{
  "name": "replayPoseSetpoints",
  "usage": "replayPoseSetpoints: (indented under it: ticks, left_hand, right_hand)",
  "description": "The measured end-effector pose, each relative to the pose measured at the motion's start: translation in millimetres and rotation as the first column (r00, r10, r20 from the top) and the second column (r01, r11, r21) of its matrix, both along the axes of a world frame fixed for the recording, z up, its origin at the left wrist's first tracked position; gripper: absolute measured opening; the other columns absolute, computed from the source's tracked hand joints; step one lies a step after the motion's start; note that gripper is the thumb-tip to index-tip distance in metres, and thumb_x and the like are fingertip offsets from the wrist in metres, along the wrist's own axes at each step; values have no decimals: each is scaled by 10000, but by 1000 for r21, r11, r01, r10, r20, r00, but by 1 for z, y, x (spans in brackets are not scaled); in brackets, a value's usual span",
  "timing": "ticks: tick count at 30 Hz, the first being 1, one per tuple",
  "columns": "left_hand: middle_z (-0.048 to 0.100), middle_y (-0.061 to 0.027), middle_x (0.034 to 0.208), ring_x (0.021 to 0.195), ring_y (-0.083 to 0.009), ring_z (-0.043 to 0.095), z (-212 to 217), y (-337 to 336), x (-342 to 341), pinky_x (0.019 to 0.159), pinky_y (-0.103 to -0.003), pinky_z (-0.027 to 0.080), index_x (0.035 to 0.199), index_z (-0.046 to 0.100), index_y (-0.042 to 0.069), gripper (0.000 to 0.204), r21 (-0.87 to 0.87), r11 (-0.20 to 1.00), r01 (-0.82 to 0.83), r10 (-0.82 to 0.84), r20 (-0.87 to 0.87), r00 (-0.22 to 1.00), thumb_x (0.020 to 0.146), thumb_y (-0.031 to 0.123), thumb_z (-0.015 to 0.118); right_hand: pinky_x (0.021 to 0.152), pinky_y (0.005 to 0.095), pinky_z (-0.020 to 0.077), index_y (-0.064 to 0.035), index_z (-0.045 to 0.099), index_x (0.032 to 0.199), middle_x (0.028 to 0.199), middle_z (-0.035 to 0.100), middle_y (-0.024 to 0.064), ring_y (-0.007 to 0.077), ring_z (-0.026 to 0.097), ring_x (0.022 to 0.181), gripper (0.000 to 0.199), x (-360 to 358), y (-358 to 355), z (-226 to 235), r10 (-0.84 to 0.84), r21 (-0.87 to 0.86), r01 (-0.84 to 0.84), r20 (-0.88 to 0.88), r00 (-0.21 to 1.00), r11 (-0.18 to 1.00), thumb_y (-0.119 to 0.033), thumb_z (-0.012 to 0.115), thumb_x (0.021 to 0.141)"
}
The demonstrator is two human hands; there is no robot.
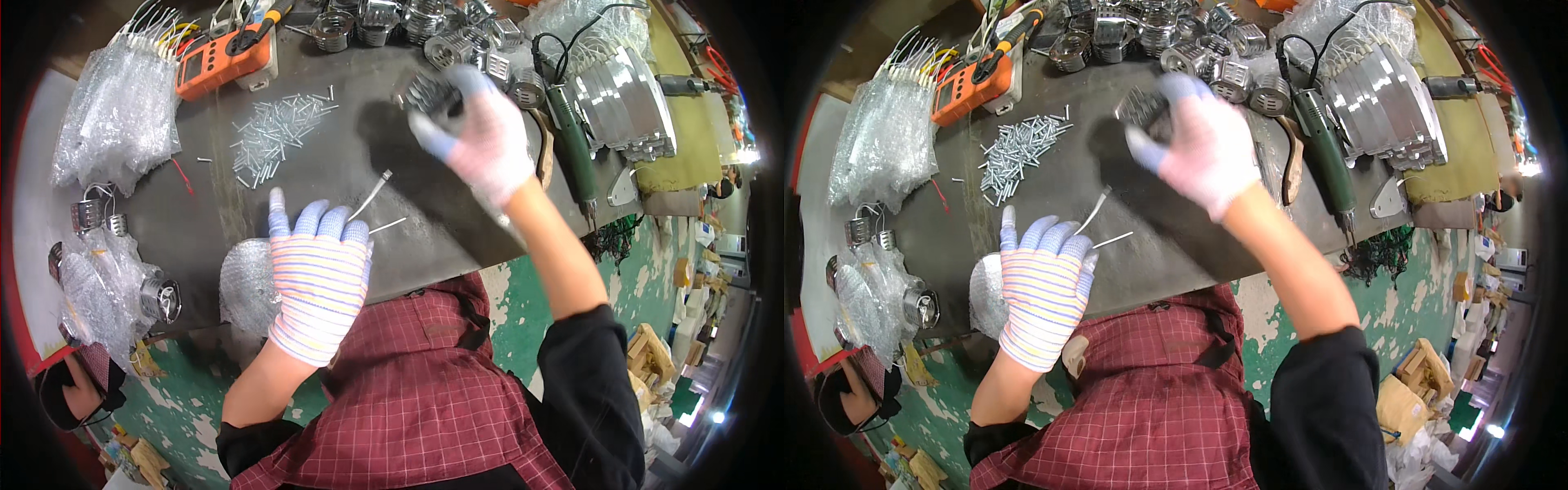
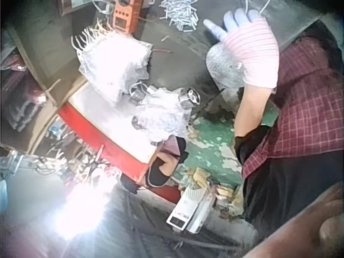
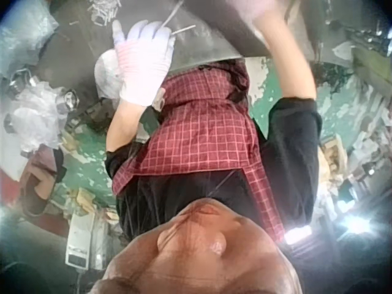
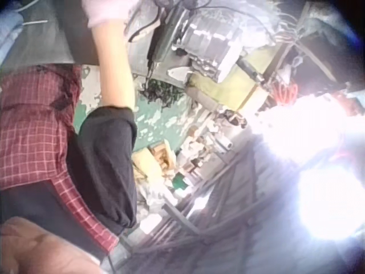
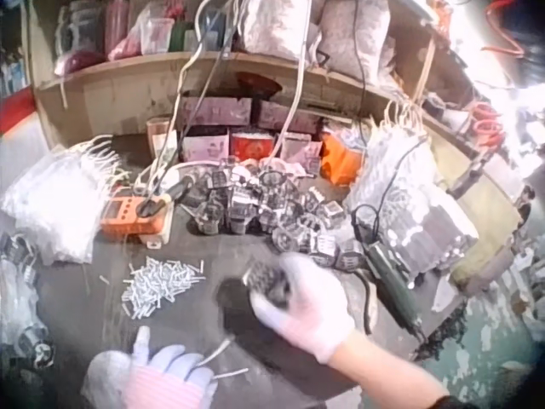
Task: Assembling electrical light fixtures by attaching components and using a power screwdriver.
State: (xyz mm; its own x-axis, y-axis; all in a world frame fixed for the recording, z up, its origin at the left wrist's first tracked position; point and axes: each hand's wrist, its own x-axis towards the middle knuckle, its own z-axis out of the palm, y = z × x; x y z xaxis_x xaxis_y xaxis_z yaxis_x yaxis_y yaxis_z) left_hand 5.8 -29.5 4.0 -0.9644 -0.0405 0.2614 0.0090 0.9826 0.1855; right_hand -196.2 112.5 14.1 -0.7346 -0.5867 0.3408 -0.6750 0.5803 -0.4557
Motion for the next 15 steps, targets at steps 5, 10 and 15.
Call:
replayPoseSetpoints:
  ticks: [5, 10, 15]
  left_hand:
    - [662, -61, 1017, 1012, -263, 636, -8, 8, -15, 1134, -630, 289, 985, 649, 101, 223, 49, 995, 89, -88, -9, 996, 782, 155, 721]
    - [683, -71, 871, 856, -278, 664, -7, 7, -18, 1100, -560, 361, 910, 659, 92, 137, 235, 967, 100, -86, -70, 994, 793, 140, 712]
    - [680, -86, 758, 751, -297, 663, -4, 8, -23, 1048, -529, 420, 862, 664, 81, 93, 336, 940, 59, -35, -78, 996, 787, 125, 698]
  right_hand:
    - [792, 419, 550, -36, 582, 1163, 1018, 658, 182, 371, 670, 928, 525, 56, 60, -33, -65, -62, 81, 232, 971, 995, -283, 822, 766]
    - [852, 398, 549, -17, 593, 1241, 1072, 669, 183, 339, 678, 955, 536, 59, 63, -30, 147, -201, -86, 314, 938, 976, -229, 814, 802]
    - [842, 359, 558, -3, 583, 1269, 1074, 684, 151, 246, 698, 954, 544, 65, 65, -24, 192, -262, -54, 536, 822, 963, -191, 813, 814]
